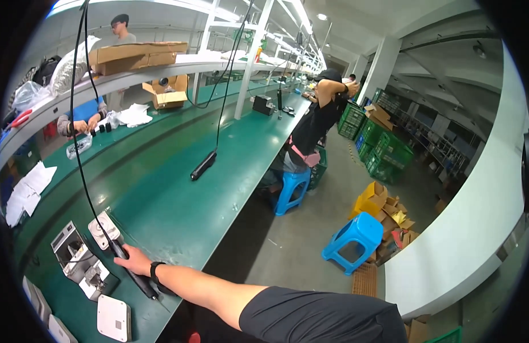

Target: The person picks up a white device and uses a power screwdriver to drive screws into its base before placing it on the table. They repeat this process for several more devices, then move the completed devices to the side and rub their hands together.

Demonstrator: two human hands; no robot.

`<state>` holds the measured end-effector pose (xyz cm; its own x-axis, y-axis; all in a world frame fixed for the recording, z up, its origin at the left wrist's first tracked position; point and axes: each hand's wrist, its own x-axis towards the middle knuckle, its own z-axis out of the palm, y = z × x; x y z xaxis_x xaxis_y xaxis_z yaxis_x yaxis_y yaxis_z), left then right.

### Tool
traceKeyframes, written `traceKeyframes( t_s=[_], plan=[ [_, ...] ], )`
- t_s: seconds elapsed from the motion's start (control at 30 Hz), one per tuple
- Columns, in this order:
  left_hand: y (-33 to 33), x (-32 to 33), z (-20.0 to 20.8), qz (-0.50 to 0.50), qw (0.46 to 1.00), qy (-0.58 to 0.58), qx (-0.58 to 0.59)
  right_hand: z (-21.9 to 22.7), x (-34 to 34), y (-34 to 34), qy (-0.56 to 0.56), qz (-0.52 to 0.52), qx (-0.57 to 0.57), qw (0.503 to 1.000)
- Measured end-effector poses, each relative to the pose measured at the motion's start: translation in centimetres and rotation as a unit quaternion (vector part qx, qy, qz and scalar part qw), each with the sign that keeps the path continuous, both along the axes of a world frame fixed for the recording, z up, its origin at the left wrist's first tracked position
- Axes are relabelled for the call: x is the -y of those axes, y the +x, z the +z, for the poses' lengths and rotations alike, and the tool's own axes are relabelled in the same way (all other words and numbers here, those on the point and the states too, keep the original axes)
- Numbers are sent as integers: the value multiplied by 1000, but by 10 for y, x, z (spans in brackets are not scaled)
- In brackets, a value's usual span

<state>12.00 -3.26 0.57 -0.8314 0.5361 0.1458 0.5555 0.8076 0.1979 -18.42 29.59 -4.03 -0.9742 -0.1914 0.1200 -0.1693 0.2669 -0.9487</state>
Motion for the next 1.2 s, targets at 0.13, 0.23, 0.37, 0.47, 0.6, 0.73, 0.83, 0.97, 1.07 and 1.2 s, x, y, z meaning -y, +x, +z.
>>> traceKeyframes(
  t_s=[0.13, 0.23, 0.37, 0.47, 0.6, 0.73, 0.83, 0.97, 1.07, 1.2],
  plan=[
    [6, -1, 5, 18, 1000, -10, -6, -1, -1, 8, -43, 27, -14, 999],
    [0, -10, -1, 32, 999, -3, -5, -2, -20, 10, -72, 35, -19, 997],
    [6, -9, 1, 53, 999, -1, -6, 1, -20, 14, -78, 41, -17, 996],
    [1, -16, -5, 59, 998, -5, -8, 1, -21, 13, -85, 36, -30, 995],
    [12, -8, -4, 104, 994, -16, -4, 6, -17, 27, -104, 40, -6, 994],
    [5, -22, -4, 139, 990, 7, 36, -5, -40, 37, -79, -18, 5, 997],
    [10, -21, -7, 159, 987, -11, 35, -12, -31, 31, -106, -2, 23, 994],
    [-1, -37, 9, 211, 977, 20, 38, 1, -31, 24, -98, 5, 31, 995],
    [-23, -62, 24, 284, 941, 165, 79, 0, -36, 36, -173, 19, 43, 984],
    [-51, -88, 40, 255, 940, 226, 22, -3, -30, 41, -203, 12, 67, 977]
  ],
)
